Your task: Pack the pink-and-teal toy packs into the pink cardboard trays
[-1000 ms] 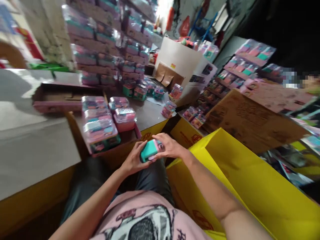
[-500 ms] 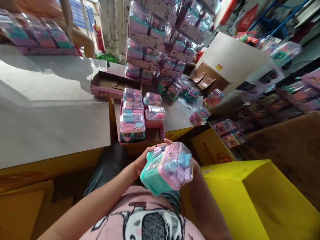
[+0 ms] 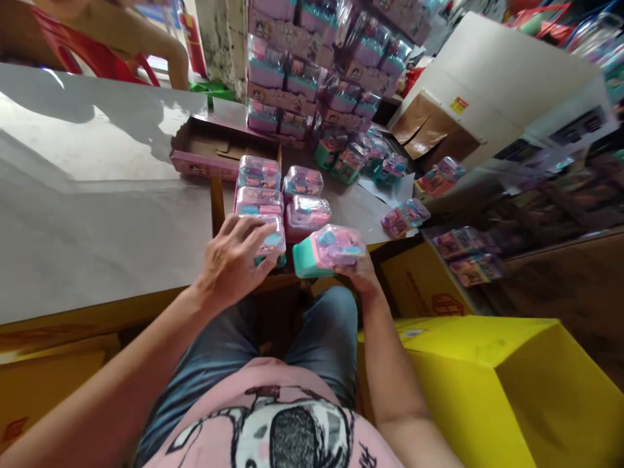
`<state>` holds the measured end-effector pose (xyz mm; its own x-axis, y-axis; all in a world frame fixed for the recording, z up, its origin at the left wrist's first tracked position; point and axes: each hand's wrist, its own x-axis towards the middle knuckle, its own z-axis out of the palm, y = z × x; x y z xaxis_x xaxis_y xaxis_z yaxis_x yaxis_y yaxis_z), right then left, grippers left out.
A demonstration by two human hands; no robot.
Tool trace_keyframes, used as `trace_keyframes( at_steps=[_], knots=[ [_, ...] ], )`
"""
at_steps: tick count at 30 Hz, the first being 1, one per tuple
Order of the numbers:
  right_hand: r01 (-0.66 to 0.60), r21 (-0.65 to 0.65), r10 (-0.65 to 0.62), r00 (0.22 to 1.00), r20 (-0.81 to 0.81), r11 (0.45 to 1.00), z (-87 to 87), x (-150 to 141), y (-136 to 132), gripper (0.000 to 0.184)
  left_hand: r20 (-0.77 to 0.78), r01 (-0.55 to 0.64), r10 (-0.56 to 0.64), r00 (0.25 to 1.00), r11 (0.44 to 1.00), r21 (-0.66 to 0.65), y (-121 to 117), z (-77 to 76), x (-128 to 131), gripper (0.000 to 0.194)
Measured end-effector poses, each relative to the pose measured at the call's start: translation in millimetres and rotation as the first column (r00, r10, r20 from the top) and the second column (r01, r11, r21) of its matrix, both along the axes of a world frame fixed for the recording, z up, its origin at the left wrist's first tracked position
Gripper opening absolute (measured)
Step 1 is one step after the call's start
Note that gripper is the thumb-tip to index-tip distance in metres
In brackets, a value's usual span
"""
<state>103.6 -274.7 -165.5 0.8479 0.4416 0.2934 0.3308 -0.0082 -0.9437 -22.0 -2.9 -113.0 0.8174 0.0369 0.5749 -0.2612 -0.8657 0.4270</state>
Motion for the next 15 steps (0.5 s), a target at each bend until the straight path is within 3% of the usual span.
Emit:
trace_keyframes(
  at_steps=[3,6,10,15],
  knots=[
    [0.006,-0.05,-0.006,1.0,0.004,0.999,1.9,9,10,0.077,-0.091,0.025,-0.002,0.996,0.968,0.248,15,3.2,22,0.053],
    [0.081,-0.113,-0.081,0.997,-0.003,0.99,1.6,13,13,0.077,-0.134,0.057,-0.017,0.991,0.953,0.298,18,1.0,31,0.061],
    [0.175,-0.065,-0.178,0.983,-0.051,0.983,0.1,0,14,0.077,-0.002,0.085,-0.086,0.996,0.976,0.2,-8,-6.7,19,0.059],
    [0.3,-0.004,-0.298,0.946,-0.125,0.954,17.1,-45,14,0.067,0.03,0.228,-0.228,0.973,0.974,-0.002,-72,-26.9,1,0.094]
  ],
)
